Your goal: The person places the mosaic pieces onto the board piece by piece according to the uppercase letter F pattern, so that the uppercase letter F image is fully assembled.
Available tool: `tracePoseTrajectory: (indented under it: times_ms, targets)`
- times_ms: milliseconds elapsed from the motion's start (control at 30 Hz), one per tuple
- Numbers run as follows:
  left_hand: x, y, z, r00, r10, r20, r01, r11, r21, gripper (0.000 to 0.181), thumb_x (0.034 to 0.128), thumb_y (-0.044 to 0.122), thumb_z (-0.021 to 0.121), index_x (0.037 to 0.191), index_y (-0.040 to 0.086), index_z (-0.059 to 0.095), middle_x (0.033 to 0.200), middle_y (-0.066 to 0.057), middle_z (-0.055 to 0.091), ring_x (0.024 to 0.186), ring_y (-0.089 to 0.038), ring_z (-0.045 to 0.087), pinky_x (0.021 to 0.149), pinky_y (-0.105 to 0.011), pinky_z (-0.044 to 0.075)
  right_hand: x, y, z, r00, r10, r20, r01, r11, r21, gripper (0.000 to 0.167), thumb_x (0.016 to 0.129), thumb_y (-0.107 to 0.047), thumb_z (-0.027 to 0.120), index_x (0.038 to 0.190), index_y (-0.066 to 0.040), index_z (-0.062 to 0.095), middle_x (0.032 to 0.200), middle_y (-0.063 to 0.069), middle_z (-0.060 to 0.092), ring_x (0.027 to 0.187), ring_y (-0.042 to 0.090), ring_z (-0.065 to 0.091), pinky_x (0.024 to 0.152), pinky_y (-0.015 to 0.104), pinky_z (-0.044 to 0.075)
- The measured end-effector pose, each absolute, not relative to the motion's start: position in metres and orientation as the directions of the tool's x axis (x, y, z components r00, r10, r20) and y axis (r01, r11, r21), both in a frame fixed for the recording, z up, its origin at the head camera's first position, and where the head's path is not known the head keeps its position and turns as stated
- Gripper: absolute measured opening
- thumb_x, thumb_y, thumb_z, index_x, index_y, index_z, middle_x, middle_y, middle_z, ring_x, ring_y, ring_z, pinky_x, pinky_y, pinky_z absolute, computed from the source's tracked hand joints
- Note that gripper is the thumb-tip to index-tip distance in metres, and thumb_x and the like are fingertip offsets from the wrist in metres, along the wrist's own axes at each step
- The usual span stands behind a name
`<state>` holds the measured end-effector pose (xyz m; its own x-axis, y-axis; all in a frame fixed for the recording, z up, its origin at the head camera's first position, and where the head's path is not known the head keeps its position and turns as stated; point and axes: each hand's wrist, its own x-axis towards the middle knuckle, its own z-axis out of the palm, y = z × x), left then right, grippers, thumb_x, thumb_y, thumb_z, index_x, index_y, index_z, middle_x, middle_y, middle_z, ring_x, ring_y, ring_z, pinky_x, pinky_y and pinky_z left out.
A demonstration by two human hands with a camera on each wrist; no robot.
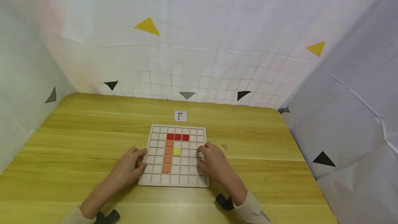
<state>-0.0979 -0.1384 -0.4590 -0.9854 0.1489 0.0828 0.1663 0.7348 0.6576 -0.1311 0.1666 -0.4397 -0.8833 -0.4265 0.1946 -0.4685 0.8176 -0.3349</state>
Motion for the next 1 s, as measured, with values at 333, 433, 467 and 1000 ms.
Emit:
tracePoseTrajectory:
  times_ms: [333,433,467,1000]
  targets:
    - [-0.098,-0.138,-0.458,-0.985,0.152,0.083,0.169,0.741,0.65,0.048,0.0835,0.0,0.075,0.129,-0.009,0.062,0.086,-0.004,0.047,0.066,-0.013,0.041,0.055,-0.027,0.036,-0.128,0.183,-0.442,-0.876,-0.437,0.206,-0.481,0.827,-0.291,0.019,0.078,-0.008,0.081,0.096,-0.007,0.076,0.084,0.0,0.057,0.068,0.009,0.043,0.06,0.026,0.039]
    - [-0.098,-0.138,-0.458,-0.985,0.151,0.079,0.165,0.739,0.653,0.048,0.0835,0.0,0.075,0.129,-0.009,0.062,0.086,-0.004,0.047,0.066,-0.013,0.041,0.055,-0.026,0.035,-0.128,0.188,-0.442,-0.869,-0.443,0.22,-0.491,0.826,-0.277,0.019,0.077,-0.008,0.08,0.095,-0.008,0.076,0.082,-0.001,0.056,0.068,0.01,0.043,0.06,0.027,0.038]
    - [-0.098,-0.138,-0.457,-0.986,0.151,0.077,0.164,0.739,0.654,0.048,0.0835,0.0,0.074,0.129,-0.009,0.062,0.087,-0.004,0.047,0.065,-0.013,0.041,0.055,-0.026,0.035,-0.127,0.189,-0.442,-0.867,-0.445,0.222,-0.494,0.826,-0.271,0.019,0.076,-0.007,0.08,0.094,-0.008,0.076,0.082,-0.001,0.056,0.068,0.01,0.043,0.061,0.027,0.039]
    - [-0.096,-0.138,-0.455,-0.984,0.161,0.082,0.175,0.743,0.646,0.048,0.0835,-0.001,0.074,0.129,-0.01,0.062,0.084,-0.003,0.045,0.065,-0.013,0.041,0.055,-0.026,0.035,-0.122,0.205,-0.442,-0.895,-0.432,0.109,-0.443,0.841,-0.311,0.028,0.073,-0.004,0.078,0.101,-0.008,0.074,0.084,0.001,0.053,0.065,0.011,0.04,0.057,0.026,0.037]
